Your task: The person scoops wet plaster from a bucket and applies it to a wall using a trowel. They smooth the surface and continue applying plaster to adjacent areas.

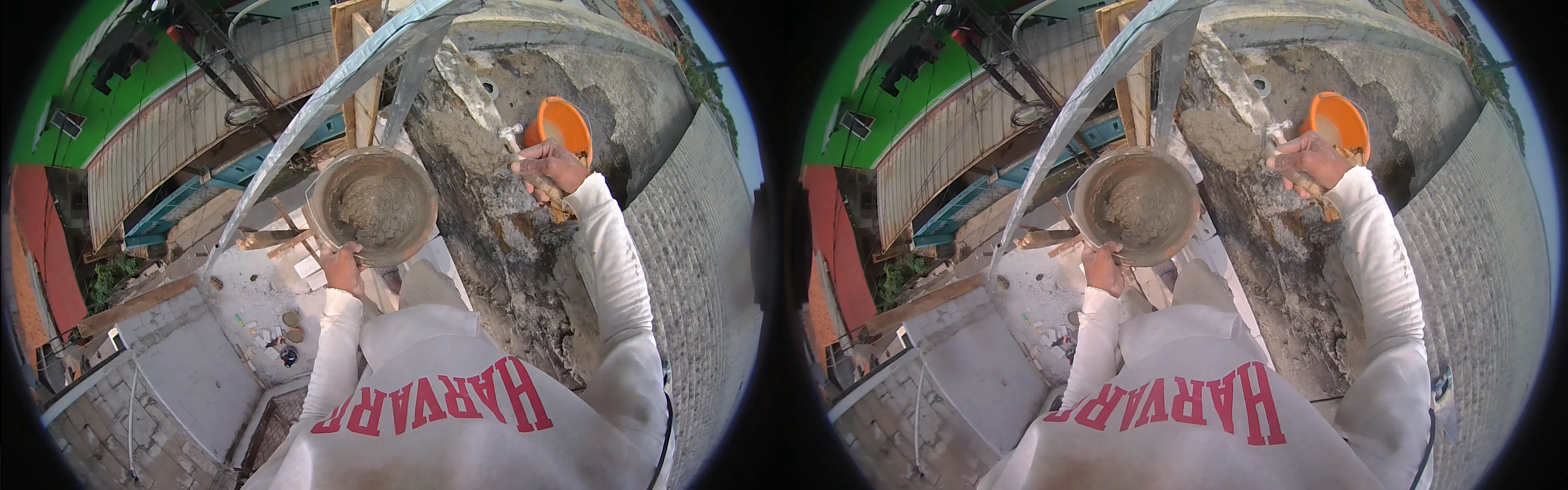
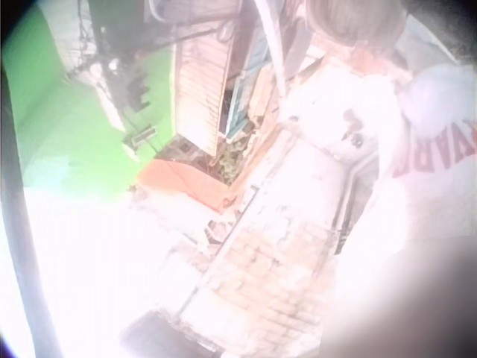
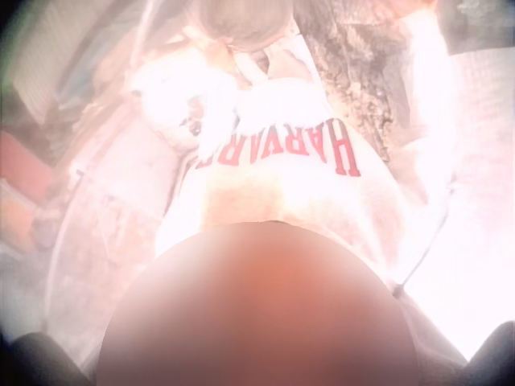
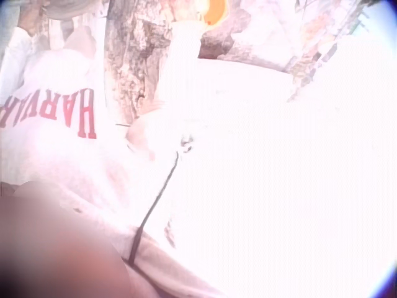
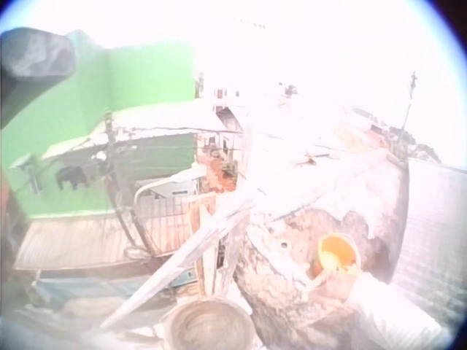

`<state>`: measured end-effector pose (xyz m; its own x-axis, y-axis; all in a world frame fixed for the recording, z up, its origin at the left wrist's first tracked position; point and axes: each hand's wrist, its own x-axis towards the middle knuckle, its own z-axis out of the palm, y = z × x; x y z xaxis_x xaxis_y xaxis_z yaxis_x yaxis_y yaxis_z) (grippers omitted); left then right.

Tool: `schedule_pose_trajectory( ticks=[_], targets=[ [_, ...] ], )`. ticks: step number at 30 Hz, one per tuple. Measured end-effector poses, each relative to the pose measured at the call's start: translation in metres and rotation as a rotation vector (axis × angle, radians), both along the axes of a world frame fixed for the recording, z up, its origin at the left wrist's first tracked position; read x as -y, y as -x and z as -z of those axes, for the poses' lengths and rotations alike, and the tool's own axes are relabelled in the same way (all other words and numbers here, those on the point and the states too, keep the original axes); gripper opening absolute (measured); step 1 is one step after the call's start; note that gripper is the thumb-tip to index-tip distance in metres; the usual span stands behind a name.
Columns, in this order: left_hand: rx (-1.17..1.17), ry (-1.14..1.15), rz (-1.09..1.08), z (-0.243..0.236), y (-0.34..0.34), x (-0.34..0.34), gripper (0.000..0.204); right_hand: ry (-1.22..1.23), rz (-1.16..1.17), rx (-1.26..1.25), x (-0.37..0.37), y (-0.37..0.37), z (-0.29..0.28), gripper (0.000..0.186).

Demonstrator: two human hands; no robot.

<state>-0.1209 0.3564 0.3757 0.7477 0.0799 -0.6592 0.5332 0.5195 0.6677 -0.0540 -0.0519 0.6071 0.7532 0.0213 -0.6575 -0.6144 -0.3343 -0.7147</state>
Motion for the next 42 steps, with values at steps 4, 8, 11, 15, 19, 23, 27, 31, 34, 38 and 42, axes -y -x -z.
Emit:
schedule_pose_trajectory(
  ticks=[4,8,11,15,19,23,27,31,34,38,42],
  targets=[
    [0.022,-0.029,-0.096,0.004,0.030,-0.038,0.042,0.043,0.002,0.066,0.056,-0.070,-0.009,0.030],
    [-0.050,-0.144,-0.165,0.015,0.081,-0.097,0.047,0.151,0.000,0.164,0.092,-0.166,-0.003,0.036],
    [-0.099,-0.224,-0.279,-0.017,0.114,-0.126,0.048,0.300,-0.061,0.142,0.105,-0.246,0.002,0.040],
    [-0.109,-0.351,-0.397,0.001,0.168,-0.170,0.051,0.584,-0.243,0.183,0.096,-0.339,0.028,0.043],
    [-0.155,-0.430,-0.446,-0.008,0.186,-0.180,0.052,1.014,-0.467,0.380,0.047,-0.373,0.088,0.045],
    [-0.208,-0.363,-0.457,-0.032,0.179,-0.156,0.052,1.209,-0.360,0.492,0.016,-0.363,0.119,0.047],
    [-0.249,-0.242,-0.459,-0.025,0.181,-0.136,0.056,1.069,-0.059,0.507,0.013,-0.332,0.103,0.049],
    [-0.240,-0.186,-0.345,-0.010,0.169,-0.120,0.061,0.994,0.109,0.429,0.019,-0.296,0.126,0.056],
    [-0.231,-0.200,-0.262,-0.028,0.147,-0.094,0.061,0.863,0.157,0.406,0.029,-0.283,0.151,0.056],
    [-0.254,-0.195,-0.161,-0.035,0.133,-0.089,0.060,0.890,0.187,0.418,0.022,-0.283,0.156,0.060],
    [-0.243,-0.228,-0.124,-0.040,0.118,-0.082,0.051,0.872,0.080,0.518,0.020,-0.312,0.167,0.062]
  ],
)
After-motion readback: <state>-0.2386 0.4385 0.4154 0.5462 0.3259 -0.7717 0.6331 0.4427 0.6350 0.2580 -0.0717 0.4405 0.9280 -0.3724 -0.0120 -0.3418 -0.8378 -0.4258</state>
